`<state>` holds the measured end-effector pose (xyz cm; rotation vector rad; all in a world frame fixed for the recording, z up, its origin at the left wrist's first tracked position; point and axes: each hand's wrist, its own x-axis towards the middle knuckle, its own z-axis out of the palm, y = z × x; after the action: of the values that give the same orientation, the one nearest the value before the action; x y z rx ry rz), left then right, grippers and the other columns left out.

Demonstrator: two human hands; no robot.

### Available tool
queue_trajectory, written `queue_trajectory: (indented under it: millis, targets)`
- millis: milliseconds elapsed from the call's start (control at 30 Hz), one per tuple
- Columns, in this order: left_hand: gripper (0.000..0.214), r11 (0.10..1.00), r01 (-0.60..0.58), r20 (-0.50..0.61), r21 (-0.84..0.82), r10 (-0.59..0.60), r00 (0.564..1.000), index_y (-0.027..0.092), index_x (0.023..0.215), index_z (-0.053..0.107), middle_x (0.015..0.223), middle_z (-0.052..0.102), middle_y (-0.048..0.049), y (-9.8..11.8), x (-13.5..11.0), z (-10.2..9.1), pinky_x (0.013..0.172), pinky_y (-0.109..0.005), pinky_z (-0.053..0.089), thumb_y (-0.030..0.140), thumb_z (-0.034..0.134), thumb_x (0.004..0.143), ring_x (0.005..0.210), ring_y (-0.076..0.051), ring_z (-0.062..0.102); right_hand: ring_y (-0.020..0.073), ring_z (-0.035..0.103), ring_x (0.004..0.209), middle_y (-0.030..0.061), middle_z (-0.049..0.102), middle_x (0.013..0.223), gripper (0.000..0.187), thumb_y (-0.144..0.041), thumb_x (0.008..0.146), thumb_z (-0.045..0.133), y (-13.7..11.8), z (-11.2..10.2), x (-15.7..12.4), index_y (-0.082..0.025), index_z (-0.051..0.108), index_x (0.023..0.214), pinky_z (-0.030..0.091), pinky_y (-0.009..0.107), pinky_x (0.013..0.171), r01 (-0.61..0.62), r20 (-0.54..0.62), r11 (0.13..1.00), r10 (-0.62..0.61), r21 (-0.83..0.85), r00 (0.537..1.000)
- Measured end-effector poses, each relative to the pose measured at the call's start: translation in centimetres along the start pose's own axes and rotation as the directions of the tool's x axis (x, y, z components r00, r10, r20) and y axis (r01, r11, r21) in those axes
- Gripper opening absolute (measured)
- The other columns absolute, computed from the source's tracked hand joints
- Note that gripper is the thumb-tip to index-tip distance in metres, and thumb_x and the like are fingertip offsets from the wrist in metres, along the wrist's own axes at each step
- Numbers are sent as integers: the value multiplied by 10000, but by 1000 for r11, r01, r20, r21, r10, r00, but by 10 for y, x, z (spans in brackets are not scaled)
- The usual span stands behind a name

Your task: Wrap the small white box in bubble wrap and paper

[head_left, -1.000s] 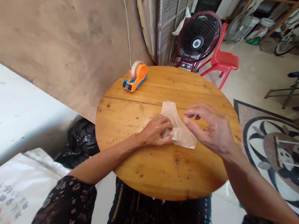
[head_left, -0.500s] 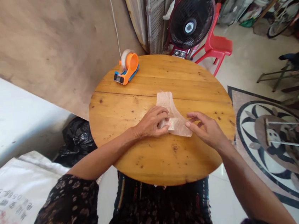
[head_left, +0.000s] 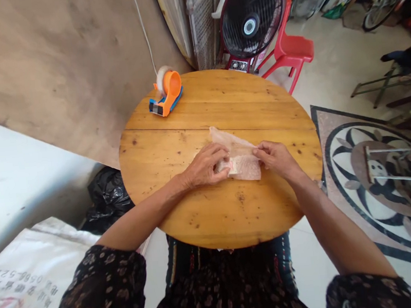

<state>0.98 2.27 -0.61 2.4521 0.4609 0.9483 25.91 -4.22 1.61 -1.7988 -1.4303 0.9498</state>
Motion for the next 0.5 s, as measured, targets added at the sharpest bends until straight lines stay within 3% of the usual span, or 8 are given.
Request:
queue_trajectory:
  millis: [167,333,400,500]
  targets:
    - [111,1000,13,9,23,-13,1000,186,897,586,935,644,-88,3,3,-2,850,-374,514,264,574,818,925,-221,613,146,534,609,12,603,691,368,-540,835,588,-11,-2,-22,-176,641,813,428,282,595,2,-10,999,-2,45,1000]
    - [110,999,18,25,28,-19,1000,183,896,579,880,609,-70,6,4,-4,805,-352,496,263,557,823,855,-206,577,225,647,957,53,701,1001,424,-533,830,662,-14,-5,-41,-209,674,1104,499,328,853,1,177,985,-32,174,984]
    - [116,999,40,45,30,-42,998,184,897,580,866,603,-69,6,4,-4,807,-358,494,278,552,835,853,-211,573,226,644,930,51,699,973,447,-539,815,677,-13,-2,-43,-207,665,1114,500,328,829,-22,190,985,-12,172,982]
    - [127,998,56,46,38,-58,997,181,899,584,872,603,-72,6,3,-4,808,-361,493,291,548,845,856,-212,569,185,585,742,30,653,802,410,-575,813,641,-11,6,-38,-180,656,922,451,286,652,-21,108,995,11,92,994]
